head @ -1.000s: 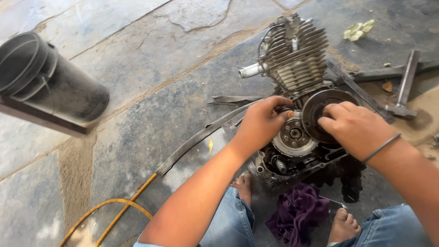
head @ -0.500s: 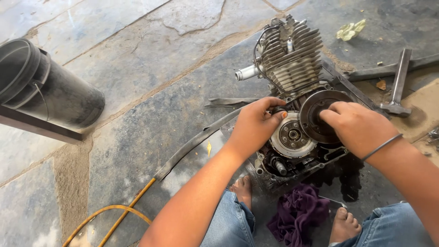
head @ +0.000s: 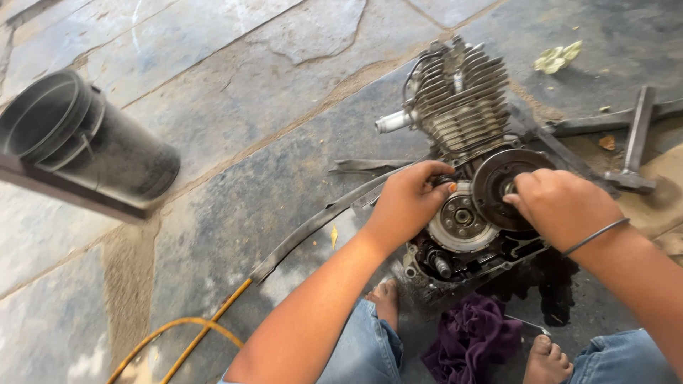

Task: Assembling and installing internal components into a motorcycle engine casing.

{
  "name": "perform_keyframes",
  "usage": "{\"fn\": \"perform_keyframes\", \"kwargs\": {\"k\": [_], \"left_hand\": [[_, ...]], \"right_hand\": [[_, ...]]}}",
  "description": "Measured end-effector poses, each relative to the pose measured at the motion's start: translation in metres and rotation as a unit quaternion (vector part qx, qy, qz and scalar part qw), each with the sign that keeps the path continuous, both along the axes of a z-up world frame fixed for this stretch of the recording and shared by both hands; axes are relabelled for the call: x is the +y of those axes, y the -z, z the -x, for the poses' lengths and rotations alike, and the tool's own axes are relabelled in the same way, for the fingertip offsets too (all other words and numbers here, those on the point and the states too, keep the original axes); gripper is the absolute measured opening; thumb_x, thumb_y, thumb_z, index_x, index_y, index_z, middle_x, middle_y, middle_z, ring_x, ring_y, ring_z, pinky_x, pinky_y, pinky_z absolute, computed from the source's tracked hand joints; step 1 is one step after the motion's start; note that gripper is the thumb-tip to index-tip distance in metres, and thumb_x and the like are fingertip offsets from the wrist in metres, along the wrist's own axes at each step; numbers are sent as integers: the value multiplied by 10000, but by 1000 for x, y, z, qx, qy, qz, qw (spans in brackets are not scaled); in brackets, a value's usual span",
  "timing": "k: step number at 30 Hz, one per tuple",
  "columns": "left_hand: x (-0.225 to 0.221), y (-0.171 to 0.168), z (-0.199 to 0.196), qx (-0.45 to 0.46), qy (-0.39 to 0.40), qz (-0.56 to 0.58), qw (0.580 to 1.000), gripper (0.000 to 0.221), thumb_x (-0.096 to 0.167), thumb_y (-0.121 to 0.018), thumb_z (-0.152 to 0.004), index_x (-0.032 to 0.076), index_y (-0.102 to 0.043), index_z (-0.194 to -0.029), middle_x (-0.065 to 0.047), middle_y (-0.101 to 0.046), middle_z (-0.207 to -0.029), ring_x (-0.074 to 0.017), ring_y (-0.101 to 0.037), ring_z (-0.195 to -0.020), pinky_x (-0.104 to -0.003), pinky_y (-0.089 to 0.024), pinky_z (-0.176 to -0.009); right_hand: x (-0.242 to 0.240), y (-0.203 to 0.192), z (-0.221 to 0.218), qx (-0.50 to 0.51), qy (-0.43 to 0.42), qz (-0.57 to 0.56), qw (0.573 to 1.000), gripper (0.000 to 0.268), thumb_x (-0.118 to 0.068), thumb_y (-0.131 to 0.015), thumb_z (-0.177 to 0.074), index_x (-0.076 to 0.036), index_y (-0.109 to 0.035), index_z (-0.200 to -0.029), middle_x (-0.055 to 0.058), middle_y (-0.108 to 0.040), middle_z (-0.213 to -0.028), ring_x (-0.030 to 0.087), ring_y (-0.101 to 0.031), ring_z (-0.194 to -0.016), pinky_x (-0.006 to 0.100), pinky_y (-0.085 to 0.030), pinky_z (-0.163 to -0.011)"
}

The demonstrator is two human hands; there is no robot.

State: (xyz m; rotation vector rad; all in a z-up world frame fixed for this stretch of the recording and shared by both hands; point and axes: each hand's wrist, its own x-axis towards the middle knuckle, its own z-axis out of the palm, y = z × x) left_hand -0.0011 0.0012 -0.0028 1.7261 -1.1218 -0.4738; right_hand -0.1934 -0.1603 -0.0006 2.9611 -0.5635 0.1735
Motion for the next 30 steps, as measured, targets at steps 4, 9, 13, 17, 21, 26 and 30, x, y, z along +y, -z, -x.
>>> {"fn": "perform_keyframes", "kwargs": {"k": [4, 9, 13, 17, 21, 26, 30], "left_hand": [[-2, -3, 0, -37, 11, 30, 999, 312, 198, -767, -891, 65, -725, -1170, -91, -726, -949, -144, -653, -760, -297, -548, -732], [-1, -8, 1, -29, 11, 6, 1000, 304, 194, -759, -891, 66, -731, -1165, -93, -720, -927, -145, -643, -732, -293, -544, -702], [0, -2, 0, -13, 14, 20, 1000, 312, 192, -758, -892, 63, -724, -1174, -82, -730, -936, -140, -635, -727, -296, -545, -698], [0, 0, -2, -26, 16, 41, 999, 300, 196, -762, -903, 65, -724, -1171, -82, -739, -959, -125, -661, -766, -286, -556, -729], [4, -14, -3, -6, 11, 30, 999, 311, 214, -760, -904, 71, -720, -1177, -84, -743, -965, -132, -670, -765, -283, -557, -732], [3, -9, -3, -7, 5, 24, 1000, 328, 242, -754, -900, 84, -721, -1186, -89, -745, -972, -137, -675, -774, -288, -560, -745], [4, -13, -1, -14, -1, -8, 1000, 333, 250, -760, -890, 92, -735, -1182, -102, -744, -929, -159, -659, -745, -304, -555, -727]], "right_hand": [[-4, 19, -3, -19, 44, 75, 996, 354, -440, -622, -968, -105, -609, -854, 70, -677, -786, 237, -712, -748, 340, -587, -666], [-5, 28, -3, -44, 85, 87, 992, 423, -490, -597, -1003, -117, -618, -804, 71, -675, -737, 244, -709, -687, 349, -584, -617], [5, 17, -4, -40, 113, 96, 988, 456, -516, -569, -1048, -148, -642, -789, 53, -670, -719, 239, -702, -652, 357, -572, -571], [8, 2, 2, -30, 117, 109, 987, 475, -587, -576, -991, -142, -667, -849, 44, -675, -751, 227, -712, -681, 340, -580, -591], [10, -11, 5, -99, 17, 99, 990, 444, -518, -595, -890, -93, -684, -979, 72, -673, -802, 226, -705, -689, 325, -573, -580], [7, 4, 5, -8, 35, 112, 993, 350, -460, -595, -937, -139, -674, -1049, 12, -681, -880, 162, -713, -769, 279, -571, -638], [19, -18, -2, 80, 116, 124, 982, 399, -578, -563, -1008, -193, -668, -1002, -34, -682, -895, 120, -718, -832, 261, -583, -710]]}}
